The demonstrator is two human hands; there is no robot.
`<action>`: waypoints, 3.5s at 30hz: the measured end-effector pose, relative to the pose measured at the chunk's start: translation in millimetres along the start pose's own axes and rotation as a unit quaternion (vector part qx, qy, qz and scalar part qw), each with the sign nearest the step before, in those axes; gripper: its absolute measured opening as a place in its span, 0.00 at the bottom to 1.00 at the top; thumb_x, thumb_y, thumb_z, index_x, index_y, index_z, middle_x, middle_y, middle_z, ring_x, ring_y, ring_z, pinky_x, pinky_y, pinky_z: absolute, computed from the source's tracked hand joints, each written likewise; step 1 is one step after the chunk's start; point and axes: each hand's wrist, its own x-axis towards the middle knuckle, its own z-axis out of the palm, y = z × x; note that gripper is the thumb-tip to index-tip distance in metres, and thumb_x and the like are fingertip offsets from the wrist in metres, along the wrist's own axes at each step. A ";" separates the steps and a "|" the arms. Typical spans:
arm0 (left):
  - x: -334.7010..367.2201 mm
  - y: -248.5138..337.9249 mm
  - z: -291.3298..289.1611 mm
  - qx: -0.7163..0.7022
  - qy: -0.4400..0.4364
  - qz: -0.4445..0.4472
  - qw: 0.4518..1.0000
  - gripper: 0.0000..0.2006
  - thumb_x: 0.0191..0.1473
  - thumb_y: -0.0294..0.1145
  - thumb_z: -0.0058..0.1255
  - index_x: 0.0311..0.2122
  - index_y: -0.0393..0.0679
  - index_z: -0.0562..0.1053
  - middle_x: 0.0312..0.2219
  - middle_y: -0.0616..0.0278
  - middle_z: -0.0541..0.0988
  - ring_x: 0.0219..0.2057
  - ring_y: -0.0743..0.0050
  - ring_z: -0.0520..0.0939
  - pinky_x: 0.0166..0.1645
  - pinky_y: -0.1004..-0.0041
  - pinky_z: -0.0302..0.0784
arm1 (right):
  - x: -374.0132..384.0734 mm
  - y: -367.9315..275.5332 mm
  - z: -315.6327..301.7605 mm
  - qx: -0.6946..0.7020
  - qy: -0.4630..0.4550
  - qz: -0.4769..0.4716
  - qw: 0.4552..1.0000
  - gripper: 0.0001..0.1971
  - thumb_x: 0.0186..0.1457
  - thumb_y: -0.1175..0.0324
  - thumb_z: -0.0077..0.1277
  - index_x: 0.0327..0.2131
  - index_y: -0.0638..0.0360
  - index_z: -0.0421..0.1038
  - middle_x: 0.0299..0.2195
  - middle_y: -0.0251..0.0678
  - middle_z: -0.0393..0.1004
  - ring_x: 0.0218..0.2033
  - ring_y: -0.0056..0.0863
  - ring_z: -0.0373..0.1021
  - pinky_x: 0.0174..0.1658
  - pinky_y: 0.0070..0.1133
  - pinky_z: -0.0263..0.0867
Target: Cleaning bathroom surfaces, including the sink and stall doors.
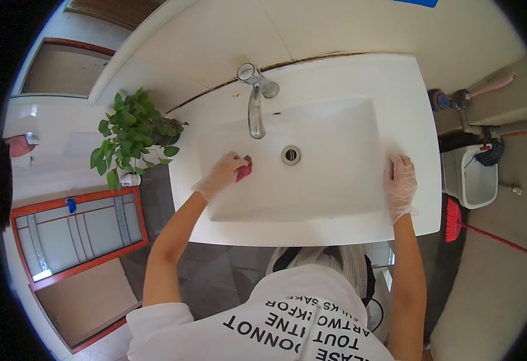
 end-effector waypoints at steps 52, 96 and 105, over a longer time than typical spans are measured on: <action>131.1 37.1 75.6 0.081 0.014 0.182 0.980 0.21 0.40 0.22 0.43 0.45 0.49 0.66 0.46 0.65 0.67 0.49 0.66 0.65 0.50 0.66 0.62 | -4.4 1.6 3.2 -0.047 0.032 0.001 0.998 0.07 0.41 0.75 0.48 0.29 0.55 0.65 0.31 0.35 0.66 0.32 0.33 0.64 0.33 0.24 0.65; 97.3 -1.2 58.4 0.054 -0.063 0.110 0.990 0.21 0.40 0.27 0.47 0.44 0.53 0.66 0.45 0.65 0.67 0.44 0.68 0.70 0.43 0.62 0.67 | -1.7 0.7 4.7 -0.042 0.023 0.014 0.999 0.09 0.41 0.76 0.47 0.29 0.53 0.63 0.29 0.34 0.65 0.31 0.34 0.64 0.33 0.25 0.64; 4.0 67.2 94.0 -0.209 -0.229 0.121 0.943 0.18 0.40 0.25 0.49 0.41 0.47 0.68 0.37 0.60 0.70 0.41 0.62 0.68 0.46 0.70 0.63 | -1.6 -1.8 -0.5 -0.059 0.010 0.035 0.998 0.07 0.41 0.75 0.47 0.27 0.53 0.65 0.28 0.33 0.65 0.31 0.33 0.65 0.32 0.25 0.64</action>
